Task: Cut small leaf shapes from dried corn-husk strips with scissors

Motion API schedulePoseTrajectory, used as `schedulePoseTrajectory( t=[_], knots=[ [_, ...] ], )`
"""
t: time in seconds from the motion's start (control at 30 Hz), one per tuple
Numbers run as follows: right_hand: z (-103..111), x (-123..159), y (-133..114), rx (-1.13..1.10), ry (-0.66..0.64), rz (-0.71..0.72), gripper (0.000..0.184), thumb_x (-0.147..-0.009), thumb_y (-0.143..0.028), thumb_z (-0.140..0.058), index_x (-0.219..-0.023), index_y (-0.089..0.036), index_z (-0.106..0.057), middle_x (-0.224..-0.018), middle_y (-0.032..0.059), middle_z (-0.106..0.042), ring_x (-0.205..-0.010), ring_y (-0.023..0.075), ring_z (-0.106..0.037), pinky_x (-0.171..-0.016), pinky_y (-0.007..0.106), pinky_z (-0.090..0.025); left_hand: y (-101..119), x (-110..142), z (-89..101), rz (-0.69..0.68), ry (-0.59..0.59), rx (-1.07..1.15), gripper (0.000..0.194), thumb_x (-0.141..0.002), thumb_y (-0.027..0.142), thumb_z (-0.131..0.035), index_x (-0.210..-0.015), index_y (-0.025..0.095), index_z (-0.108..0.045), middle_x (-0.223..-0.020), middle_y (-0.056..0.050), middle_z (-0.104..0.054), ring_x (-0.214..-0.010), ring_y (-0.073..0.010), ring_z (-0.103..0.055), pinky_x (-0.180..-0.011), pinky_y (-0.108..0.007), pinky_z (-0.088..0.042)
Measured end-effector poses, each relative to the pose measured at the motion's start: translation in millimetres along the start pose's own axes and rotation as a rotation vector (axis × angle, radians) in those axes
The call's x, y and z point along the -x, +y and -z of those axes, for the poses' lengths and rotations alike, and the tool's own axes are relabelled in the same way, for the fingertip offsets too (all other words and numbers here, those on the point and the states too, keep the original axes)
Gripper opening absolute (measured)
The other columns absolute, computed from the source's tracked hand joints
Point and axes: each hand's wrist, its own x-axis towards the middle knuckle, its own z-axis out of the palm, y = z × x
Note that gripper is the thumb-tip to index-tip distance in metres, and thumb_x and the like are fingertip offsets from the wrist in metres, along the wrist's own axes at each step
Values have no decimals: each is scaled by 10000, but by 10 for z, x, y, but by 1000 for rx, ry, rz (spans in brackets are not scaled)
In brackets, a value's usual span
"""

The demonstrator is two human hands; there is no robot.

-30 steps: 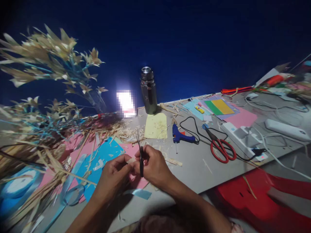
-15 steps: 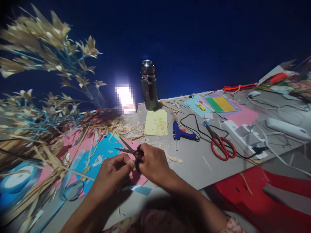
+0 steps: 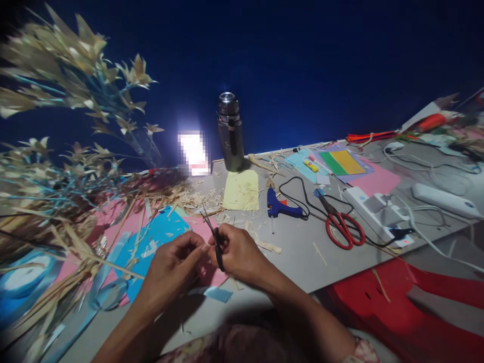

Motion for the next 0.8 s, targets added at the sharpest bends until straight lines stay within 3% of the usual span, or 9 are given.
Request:
schedulePoseTrajectory(
  t=[0.13, 0.3, 0.47, 0.63, 0.8],
  knots=[
    [10, 32, 46, -161, 61, -105, 210, -705, -169, -681, -903, -177, -610, -735, -28, -610, -599, 110, -548, -555, 223, -441, -89, -13, -33, 36, 119, 240, 265, -793, 414, -709, -696, 189, -607, -525, 48, -556, -400, -97, -461, -413, -213, -357],
    [-82, 64, 131, -249, 139, -105, 244, -686, -201, -712, -905, -173, -607, -735, -23, -614, -601, 119, -570, -546, 224, -453, -157, 56, -111, 47, 153, 275, 272, -806, 420, -716, -713, 191, -601, -552, 39, -593, -445, -102, -493, -440, -207, -383],
    [-140, 107, 147, -11, 250, 35, 121, -724, -180, -659, -831, -188, -603, -681, -34, -603, -565, 115, -541, -536, 222, -426, -106, 137, -119, -36, 118, -9, 197, -822, 396, -670, -832, 199, -680, -640, 0, -680, -539, -159, -591, -499, -244, -433],
    [-155, 180, 89, 192, 241, 88, 62, -767, -208, -646, -811, -188, -607, -687, -17, -617, -590, 127, -524, -567, 240, -399, -100, 164, -100, -89, 129, -252, 207, -851, 344, -585, -720, 205, -667, -618, -11, -686, -550, -176, -605, -561, -275, -455],
    [-188, 204, 85, 241, 222, 104, 65, -747, -176, -621, -749, -200, -561, -671, -25, -580, -586, 122, -486, -558, 234, -366, -178, 182, -203, -204, 241, -399, 196, -832, 283, -564, -666, 216, -644, -638, -14, -692, -590, -181, -625, -602, -285, -451]
  ],
)
